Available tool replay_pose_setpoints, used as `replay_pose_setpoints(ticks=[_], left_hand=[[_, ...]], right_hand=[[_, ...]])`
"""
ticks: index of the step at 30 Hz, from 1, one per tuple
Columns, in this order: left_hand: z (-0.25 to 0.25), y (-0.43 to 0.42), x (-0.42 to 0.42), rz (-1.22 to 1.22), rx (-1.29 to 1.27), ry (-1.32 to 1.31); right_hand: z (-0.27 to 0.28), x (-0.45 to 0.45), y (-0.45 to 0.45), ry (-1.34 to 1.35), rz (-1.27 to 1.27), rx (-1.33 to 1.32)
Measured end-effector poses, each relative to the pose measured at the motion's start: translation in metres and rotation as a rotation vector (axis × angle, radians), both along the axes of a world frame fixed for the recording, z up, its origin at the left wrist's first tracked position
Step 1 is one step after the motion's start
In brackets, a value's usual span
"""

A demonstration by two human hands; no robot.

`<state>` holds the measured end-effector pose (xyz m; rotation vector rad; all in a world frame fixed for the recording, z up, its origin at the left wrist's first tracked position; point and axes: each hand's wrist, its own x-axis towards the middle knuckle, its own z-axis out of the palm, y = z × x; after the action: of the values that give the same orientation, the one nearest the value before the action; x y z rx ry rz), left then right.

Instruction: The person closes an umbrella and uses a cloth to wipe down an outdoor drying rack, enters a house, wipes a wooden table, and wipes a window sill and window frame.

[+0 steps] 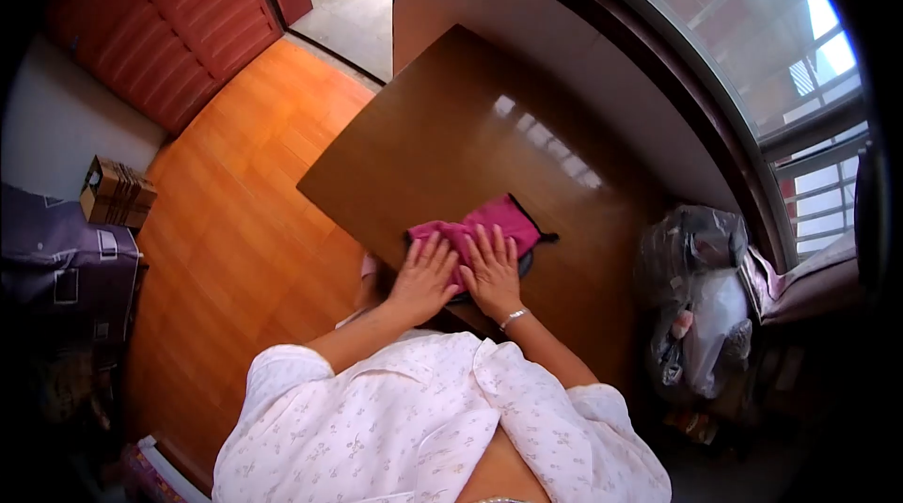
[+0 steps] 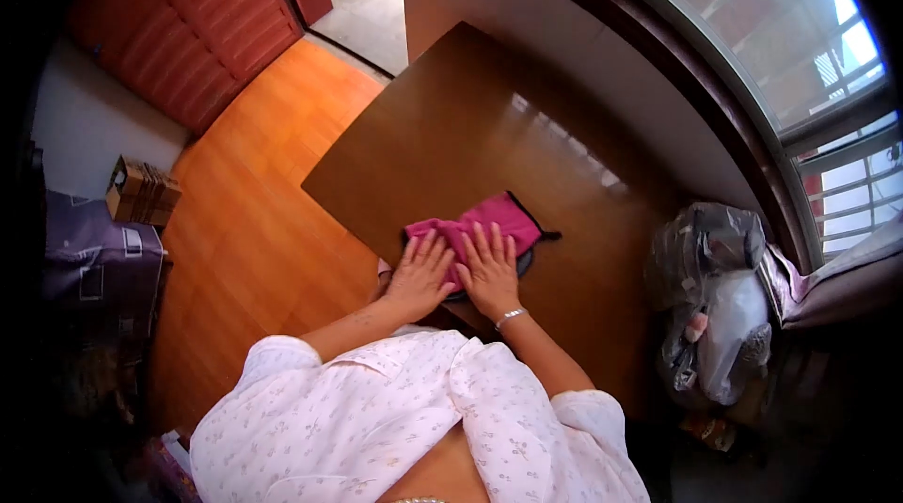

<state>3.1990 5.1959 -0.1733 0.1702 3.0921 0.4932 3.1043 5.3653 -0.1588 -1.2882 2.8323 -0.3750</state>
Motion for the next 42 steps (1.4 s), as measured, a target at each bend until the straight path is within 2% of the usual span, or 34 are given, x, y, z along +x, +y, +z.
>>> replay_pose_setpoints(ticks=[7,13,16,18,22,24,25,27,29,31,33,36,38,40,42], left_hand=[[0.003,-0.137,-0.082,0.141,-0.003,0.071],[-0.002,-0.195,-0.200,0.093,-0.046,0.112],[-0.005,-0.196,-0.234,-0.013,0.010,0.130],[-0.003,-0.188,-0.235,-0.187,0.052,0.149],[0.003,-0.134,-0.201,-0.479,0.090,0.125],[-0.006,-0.109,-0.187,-0.573,0.196,0.249],[-0.007,-0.098,-0.188,-0.578,0.187,0.256],[-0.002,-0.080,-0.191,-0.660,0.310,0.238],[0.008,-0.056,-0.208,-0.606,0.387,0.178],[0.036,-0.031,-0.233,-0.535,0.498,0.065],[0.071,-0.005,-0.267,-0.568,0.503,0.162],[0.152,0.037,-0.321,-0.633,0.476,0.403],[0.203,0.066,-0.356,-0.640,0.356,0.685],[0.257,0.093,-0.388,-0.629,0.291,0.943],[0.299,0.114,-0.416,-0.607,0.226,1.073]], right_hand=[[-0.007,-0.102,-0.152,0.070,0.108,-0.060],[-0.017,-0.196,-0.218,0.008,-0.072,-0.004],[-0.005,-0.202,-0.201,-0.033,-0.197,0.003],[0.005,-0.185,-0.164,-0.023,-0.253,-0.011],[0.008,-0.125,-0.077,0.019,-0.244,-0.066],[0.013,-0.096,-0.043,0.024,-0.266,-0.068],[0.016,-0.087,-0.031,0.033,-0.269,-0.076],[0.020,-0.078,-0.013,-0.132,-0.295,-0.187],[0.007,-0.091,0.004,-0.191,-0.343,-0.307],[0.015,-0.110,0.023,-0.343,-0.438,-0.472],[0.045,-0.140,0.047,-0.263,-0.434,-0.559],[0.139,-0.184,0.084,-0.234,-0.433,-0.708],[0.186,-0.225,0.113,0.209,-0.343,-0.597],[0.245,-0.253,0.132,0.421,-0.382,-0.546],[0.277,-0.295,0.159,0.713,-0.231,-0.572]])
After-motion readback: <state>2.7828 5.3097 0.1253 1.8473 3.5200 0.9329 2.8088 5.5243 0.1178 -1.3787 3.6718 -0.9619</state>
